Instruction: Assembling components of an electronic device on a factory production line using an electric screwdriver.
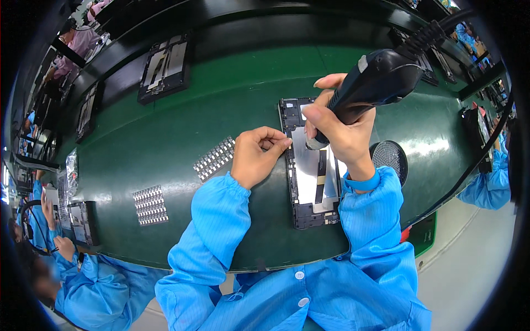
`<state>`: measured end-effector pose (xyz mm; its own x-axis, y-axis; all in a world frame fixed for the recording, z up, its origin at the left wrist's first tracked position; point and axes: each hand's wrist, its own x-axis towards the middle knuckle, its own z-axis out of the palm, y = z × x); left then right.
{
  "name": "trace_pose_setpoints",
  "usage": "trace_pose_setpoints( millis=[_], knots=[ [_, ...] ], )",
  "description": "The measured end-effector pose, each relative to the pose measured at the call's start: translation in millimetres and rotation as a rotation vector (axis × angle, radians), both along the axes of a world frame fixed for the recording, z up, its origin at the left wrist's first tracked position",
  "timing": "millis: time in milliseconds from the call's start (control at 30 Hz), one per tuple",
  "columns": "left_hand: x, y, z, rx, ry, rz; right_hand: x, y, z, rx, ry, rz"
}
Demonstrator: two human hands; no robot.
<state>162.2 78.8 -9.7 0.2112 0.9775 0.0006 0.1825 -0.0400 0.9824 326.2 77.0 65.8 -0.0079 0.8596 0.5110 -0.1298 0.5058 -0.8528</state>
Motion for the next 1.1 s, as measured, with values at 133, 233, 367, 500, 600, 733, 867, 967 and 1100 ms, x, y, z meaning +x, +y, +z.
trace_pose_setpoints(
  millis=[133, 233, 367, 500, 600, 733, 867, 967, 1100],
  knots=[
    [-1.1, 6.3, 5.0, -0.089, 0.002, -0.011, -5.4, 1.2, -1.0, -0.061, 0.060, -0.061],
    [-1.2, 8.7, 5.1, -0.128, 0.022, -0.002, -6.7, -0.1, 1.3, -0.043, 0.005, -0.076],
    [-1.1, 12.1, 11.6, -0.160, 0.046, -0.047, -8.9, 0.4, 10.8, -0.003, -0.011, -0.066],
    [-2.3, 12.6, 10.5, -0.178, 0.046, -0.028, -22.4, 5.5, 14.2, -0.031, -0.053, -0.045],
    [-4.2, 12.9, 7.3, -0.194, 0.021, -0.035, -28.8, 7.4, 10.2, -0.044, -0.040, -0.012],
    [-4.0, 12.3, 9.3, -0.203, 0.045, -0.049, -32.5, 9.3, 6.8, -0.051, 0.006, -0.037],
    [-4.8, 10.8, 14.9, -0.225, 0.035, -0.047, -32.6, 10.3, 4.5, -0.062, 0.022, -0.022],
    [-3.3, 11.3, 14.4, -0.224, 0.042, -0.047, -31.3, 11.3, 2.8, -0.052, 0.028, -0.020],
    [-4.6, 11.7, 8.9, -0.210, 0.035, -0.043, -32.5, 12.1, -0.4, -0.045, 0.051, -0.001]
  ],
)
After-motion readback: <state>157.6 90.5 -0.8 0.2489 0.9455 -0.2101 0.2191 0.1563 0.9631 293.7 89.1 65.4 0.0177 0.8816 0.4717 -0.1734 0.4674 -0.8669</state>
